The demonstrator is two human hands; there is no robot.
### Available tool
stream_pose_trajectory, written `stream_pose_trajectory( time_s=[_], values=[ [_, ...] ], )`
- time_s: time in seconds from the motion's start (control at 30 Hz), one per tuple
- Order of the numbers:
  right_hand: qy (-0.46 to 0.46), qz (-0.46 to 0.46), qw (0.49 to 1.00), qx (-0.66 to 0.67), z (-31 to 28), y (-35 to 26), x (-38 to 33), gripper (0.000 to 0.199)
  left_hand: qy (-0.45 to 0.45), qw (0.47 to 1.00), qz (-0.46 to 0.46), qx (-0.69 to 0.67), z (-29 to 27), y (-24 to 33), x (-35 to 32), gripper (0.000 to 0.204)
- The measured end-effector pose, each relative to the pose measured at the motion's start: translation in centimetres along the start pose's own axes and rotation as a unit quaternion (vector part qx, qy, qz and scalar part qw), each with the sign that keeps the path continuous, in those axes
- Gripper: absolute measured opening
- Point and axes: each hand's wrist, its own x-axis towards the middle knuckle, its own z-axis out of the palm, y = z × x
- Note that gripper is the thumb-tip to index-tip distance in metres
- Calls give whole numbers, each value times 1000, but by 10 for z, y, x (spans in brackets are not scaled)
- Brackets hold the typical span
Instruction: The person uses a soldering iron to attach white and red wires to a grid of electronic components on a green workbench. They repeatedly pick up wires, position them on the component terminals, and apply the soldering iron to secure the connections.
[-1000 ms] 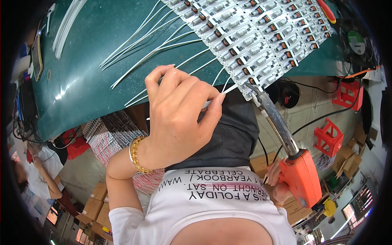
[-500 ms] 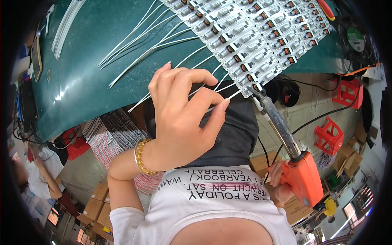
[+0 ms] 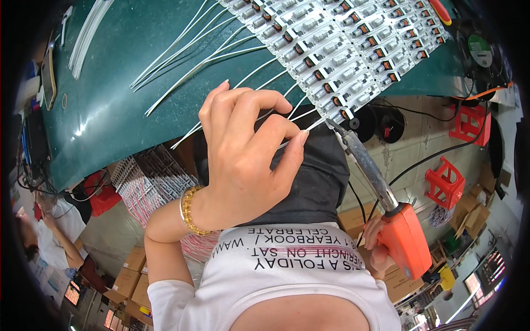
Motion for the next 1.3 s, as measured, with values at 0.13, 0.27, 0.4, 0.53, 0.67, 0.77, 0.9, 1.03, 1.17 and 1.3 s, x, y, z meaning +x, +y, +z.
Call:
stream_pose_trajectory(
  time_s=[0.13,0.27,0.4,0.53,0.67,0.77,0.9,1.03,1.17,1.3],
  values=[
    [-91,42,995,21,-12,-26,27,71,-5,1000,3,8,-1,1,0,10],
    [-47,23,999,-7,-4,-30,29,70,-4,1000,3,9,-1,1,-1,10],
    [-20,43,999,17,1,-35,32,62,-7,1000,4,11,-2,1,-1,10],
    [-8,42,986,161,11,-33,35,71,-14,1000,4,9,-2,1,-1,9],
    [20,-25,959,283,18,-23,42,83,-4,1000,14,-1,-6,0,0,10],
    [6,-77,935,346,20,-21,62,79,36,999,5,-30,-22,-6,2,13],
    [19,-93,943,319,19,-46,90,69,234,948,-47,209,-104,-55,45,5],
    [39,-61,947,314,19,-54,114,60,113,911,-102,384,-180,-190,67,13],
    [60,-134,936,320,28,-44,133,74,136,881,-33,452,-166,-202,88,21],
    [49,-150,935,318,33,-50,153,75,70,949,125,280,-92,-168,149,28]
  ],
)
